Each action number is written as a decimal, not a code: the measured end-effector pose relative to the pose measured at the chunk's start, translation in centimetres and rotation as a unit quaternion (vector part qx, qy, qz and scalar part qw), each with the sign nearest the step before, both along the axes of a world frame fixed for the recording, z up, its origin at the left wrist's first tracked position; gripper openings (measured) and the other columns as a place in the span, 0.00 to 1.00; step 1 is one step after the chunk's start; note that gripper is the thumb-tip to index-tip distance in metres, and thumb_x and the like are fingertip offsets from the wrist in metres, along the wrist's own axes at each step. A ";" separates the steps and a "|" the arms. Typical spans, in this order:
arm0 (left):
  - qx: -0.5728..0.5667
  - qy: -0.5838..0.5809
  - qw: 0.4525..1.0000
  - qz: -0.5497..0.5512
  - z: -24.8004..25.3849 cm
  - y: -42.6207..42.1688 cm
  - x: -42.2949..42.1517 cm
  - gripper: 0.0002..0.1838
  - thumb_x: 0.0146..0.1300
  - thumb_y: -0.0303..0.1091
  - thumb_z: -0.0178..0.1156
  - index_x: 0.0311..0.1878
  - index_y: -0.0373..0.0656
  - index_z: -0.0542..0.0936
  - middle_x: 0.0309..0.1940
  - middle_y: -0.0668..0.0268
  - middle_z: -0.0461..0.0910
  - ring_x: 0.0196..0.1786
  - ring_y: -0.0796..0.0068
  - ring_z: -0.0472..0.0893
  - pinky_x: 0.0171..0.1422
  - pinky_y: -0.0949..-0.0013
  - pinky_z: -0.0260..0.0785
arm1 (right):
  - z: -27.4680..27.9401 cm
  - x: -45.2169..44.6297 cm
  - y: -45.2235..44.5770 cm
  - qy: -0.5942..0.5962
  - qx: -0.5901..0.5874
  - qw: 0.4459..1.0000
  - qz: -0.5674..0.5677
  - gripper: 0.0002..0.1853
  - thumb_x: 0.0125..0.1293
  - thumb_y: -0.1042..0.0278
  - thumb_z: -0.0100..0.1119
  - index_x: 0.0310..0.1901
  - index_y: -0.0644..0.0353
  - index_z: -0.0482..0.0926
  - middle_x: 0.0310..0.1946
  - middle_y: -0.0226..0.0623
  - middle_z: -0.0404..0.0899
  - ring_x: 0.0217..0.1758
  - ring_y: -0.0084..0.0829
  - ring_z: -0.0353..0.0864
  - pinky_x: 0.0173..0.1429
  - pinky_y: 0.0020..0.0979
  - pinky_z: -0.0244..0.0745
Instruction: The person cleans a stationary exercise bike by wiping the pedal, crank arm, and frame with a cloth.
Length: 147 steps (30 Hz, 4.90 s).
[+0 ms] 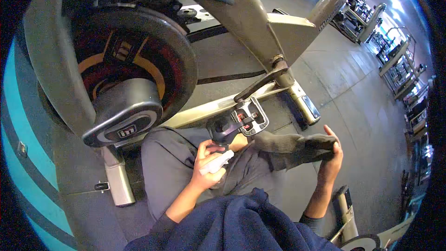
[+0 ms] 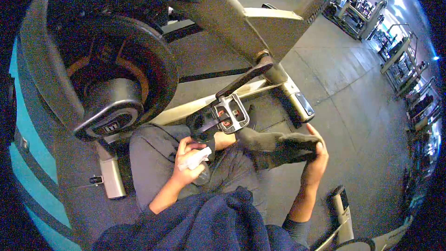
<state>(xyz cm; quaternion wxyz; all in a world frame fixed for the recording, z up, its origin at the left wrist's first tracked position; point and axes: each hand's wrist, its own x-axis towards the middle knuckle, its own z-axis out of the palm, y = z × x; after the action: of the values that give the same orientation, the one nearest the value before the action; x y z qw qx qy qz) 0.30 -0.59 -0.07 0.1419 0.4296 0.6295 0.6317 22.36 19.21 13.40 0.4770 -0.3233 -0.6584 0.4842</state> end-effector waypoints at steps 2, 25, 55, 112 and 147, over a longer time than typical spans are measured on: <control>-0.020 0.088 0.996 0.005 0.5 -0.1 -0.3 0.17 0.37 0.23 0.59 0.37 0.39 0.82 0.45 0.62 0.77 0.52 0.65 0.76 0.60 0.63 0.68 | 0.3 1.2 0.5 0.083 -0.049 0.994 0.046 0.29 0.69 0.53 0.36 0.59 0.71 0.69 0.38 0.40 0.79 0.42 0.28 0.79 0.50 0.28 0.73; 0.086 0.119 0.974 -0.173 10.8 -0.6 1.4 0.20 0.40 0.28 0.59 0.42 0.39 0.81 0.64 0.47 0.63 0.64 0.53 0.69 0.62 0.57 0.66 | 5.0 -8.5 -5.4 -0.132 0.337 0.924 0.121 0.08 0.55 0.66 0.67 0.30 0.60 0.79 0.26 0.38 0.78 0.26 0.39 0.79 0.31 0.34 0.74; -0.060 0.111 0.984 -0.123 8.8 -3.0 -0.4 0.25 0.38 0.25 0.60 0.47 0.39 0.81 0.42 0.62 0.83 0.37 0.63 0.79 0.42 0.65 0.71 | 12.6 -8.3 -14.8 -0.100 0.763 0.602 0.214 0.14 0.45 0.64 0.55 0.17 0.70 0.75 0.16 0.40 0.70 0.21 0.31 0.67 0.23 0.36 0.71; -0.036 0.086 0.991 -0.099 8.9 -3.2 0.4 0.22 0.40 0.24 0.61 0.45 0.38 0.82 0.37 0.60 0.82 0.40 0.63 0.80 0.47 0.67 0.73 | 13.2 -7.0 -17.8 -0.428 0.801 0.403 0.114 0.26 0.34 0.67 0.65 0.40 0.70 0.75 0.34 0.39 0.75 0.36 0.31 0.75 0.41 0.31 0.73; -0.015 -0.026 0.991 -0.130 11.2 1.2 -1.3 0.29 0.45 0.19 0.55 0.57 0.34 0.73 0.43 0.61 0.79 0.49 0.71 0.78 0.55 0.69 0.68 | 1.4 1.8 -2.0 0.400 -0.044 0.906 0.131 0.33 0.62 0.66 0.58 0.66 0.64 0.57 0.56 0.47 0.69 0.34 0.28 0.76 0.31 0.30 0.71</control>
<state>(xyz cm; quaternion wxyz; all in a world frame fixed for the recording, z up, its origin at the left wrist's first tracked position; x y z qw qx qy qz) -0.97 0.65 11.16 0.2454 0.4891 0.5739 0.6092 24.16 17.22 14.77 0.6177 -0.0339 -0.4268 0.6596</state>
